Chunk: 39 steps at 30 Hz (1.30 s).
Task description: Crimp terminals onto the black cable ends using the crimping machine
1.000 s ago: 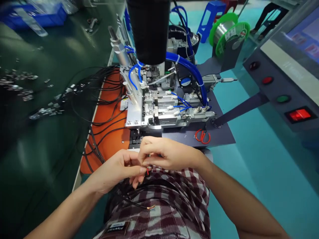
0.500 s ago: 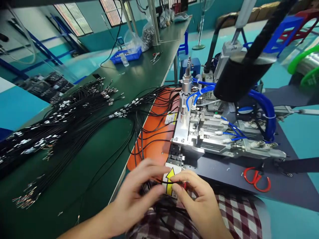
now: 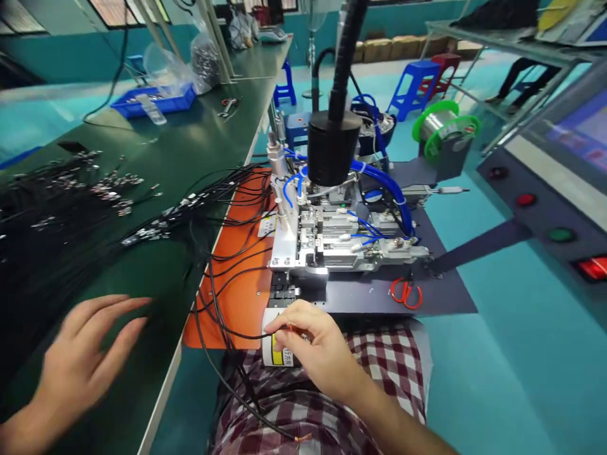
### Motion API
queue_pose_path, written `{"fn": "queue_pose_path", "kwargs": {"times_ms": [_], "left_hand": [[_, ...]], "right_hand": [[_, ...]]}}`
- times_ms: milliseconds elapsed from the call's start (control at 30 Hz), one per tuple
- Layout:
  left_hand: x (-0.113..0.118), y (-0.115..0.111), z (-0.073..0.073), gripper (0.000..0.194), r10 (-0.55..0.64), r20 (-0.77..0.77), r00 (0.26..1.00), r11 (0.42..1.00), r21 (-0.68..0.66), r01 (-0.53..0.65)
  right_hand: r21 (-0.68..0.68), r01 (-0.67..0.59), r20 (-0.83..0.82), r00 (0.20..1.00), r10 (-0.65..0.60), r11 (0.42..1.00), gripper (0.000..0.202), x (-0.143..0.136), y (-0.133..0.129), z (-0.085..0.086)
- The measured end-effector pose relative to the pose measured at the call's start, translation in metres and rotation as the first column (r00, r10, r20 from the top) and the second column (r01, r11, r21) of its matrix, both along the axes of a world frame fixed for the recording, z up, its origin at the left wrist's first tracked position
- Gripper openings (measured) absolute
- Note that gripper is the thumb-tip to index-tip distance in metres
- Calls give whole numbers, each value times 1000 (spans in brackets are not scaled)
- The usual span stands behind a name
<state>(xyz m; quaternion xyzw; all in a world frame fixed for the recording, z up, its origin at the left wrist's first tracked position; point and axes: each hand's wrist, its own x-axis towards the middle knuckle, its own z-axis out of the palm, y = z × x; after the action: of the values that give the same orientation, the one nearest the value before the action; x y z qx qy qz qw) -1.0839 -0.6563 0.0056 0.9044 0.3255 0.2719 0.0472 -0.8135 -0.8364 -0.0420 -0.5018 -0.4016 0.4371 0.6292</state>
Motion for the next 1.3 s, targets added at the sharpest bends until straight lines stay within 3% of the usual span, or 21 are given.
{"fn": "queue_pose_path", "kwargs": {"times_ms": [33, 67, 100, 167, 267, 333, 400, 467, 533, 633, 733, 800, 833, 967, 1000, 1067, 1133, 1167, 1233, 1300], "left_hand": [[32, -18, 7, 27, -104, 49, 993, 983, -150, 110], [63, -36, 12, 33, -221, 77, 972, 922, -310, 233], [92, -52, 14, 40, -343, 96, 935, 817, -462, 347], [139, -74, 13, 30, -448, 219, 867, 565, -682, 465], [172, -79, 0, 19, -315, 386, 867, 251, -847, 468], [177, -73, -9, 15, -217, 403, 889, 140, -889, 437], [175, -68, -15, 12, -154, 408, 900, 167, -887, 430], [170, -67, -17, 11, -105, 400, 911, 249, -876, 413], [167, -70, -18, 13, -65, 360, 931, 292, -885, 363], [164, -77, -21, 16, -33, 332, 943, 349, -880, 322], [164, -81, -22, 16, -6, 358, 934, 395, -857, 331], [163, -81, -21, 18, 26, 378, 926, 357, -868, 344], [162, -81, -19, 20, 48, 382, 923, 309, -884, 349], [158, -76, -14, 25, 89, 293, 952, 52, -956, 289], [156, -75, -14, 24, 84, 272, 959, 24, -962, 271], [154, -72, -14, 20, 74, 267, 961, 35, -964, 265], [151, -72, -17, 17, 55, 272, 961, 109, -958, 265], [149, -73, -19, 16, 43, 274, 961, 183, -948, 262], [147, -77, -24, 13, 6, 304, 953, 405, -872, 276], [145, -81, -29, 10, -55, 374, 926, 629, -707, 323]], "right_hand": [[14, -20, 22, 1000, 19, 1000, 14, -1, 0, 0], [25, -36, 37, 999, 35, 999, 14, -1, 1, 0], [31, -50, 35, 998, 49, 998, 15, -2, 1, 0], [17, -65, -36, 997, 66, 998, 21, -2, 3, -1], [-44, -54, -200, 979, 45, 998, 27, 2, 2, -4], [-88, -55, -267, 963, 30, 995, 26, 6, -2, -3], [-160, -28, -278, 960, -18, 987, 24, 10, -9, -2], [-245, 78, -216, 967, -133, 966, 18, 13, -16, 1], [-300, 204, -101, 965, -244, 932, 13, 11, -20, 5], [-301, 274, 21, 960, -281, 914, 12, 6, -16, 8], [-264, 300, 27, 952, -304, 916, 15, 3, -6, 9], [-261, 292, 5, 954, -301, 920, 15, 4, -1, 8], [-263, 279, 1, 957, -289, 923, 15, 4, 1, 8], [-253, 220, 6, 974, -226, 942, 14, 6, 2, 4], [-246, 214, 26, 976, -215, 945, 13, 5, 2, 3], [-216, 222, 116, 973, -201, 951, 13, 4, 3, 0], [-161, 247, 253, 946, -202, 956, 12, 2, 4, -2], [-127, 262, 316, 925, -211, 957, 12, 1, 4, -3], [-73, 283, 393, 889, -233, 956, 12, -2, 6, -5], [-67, 307, 399, 880, -257, 949, 13, -5, 7, -6]]}}
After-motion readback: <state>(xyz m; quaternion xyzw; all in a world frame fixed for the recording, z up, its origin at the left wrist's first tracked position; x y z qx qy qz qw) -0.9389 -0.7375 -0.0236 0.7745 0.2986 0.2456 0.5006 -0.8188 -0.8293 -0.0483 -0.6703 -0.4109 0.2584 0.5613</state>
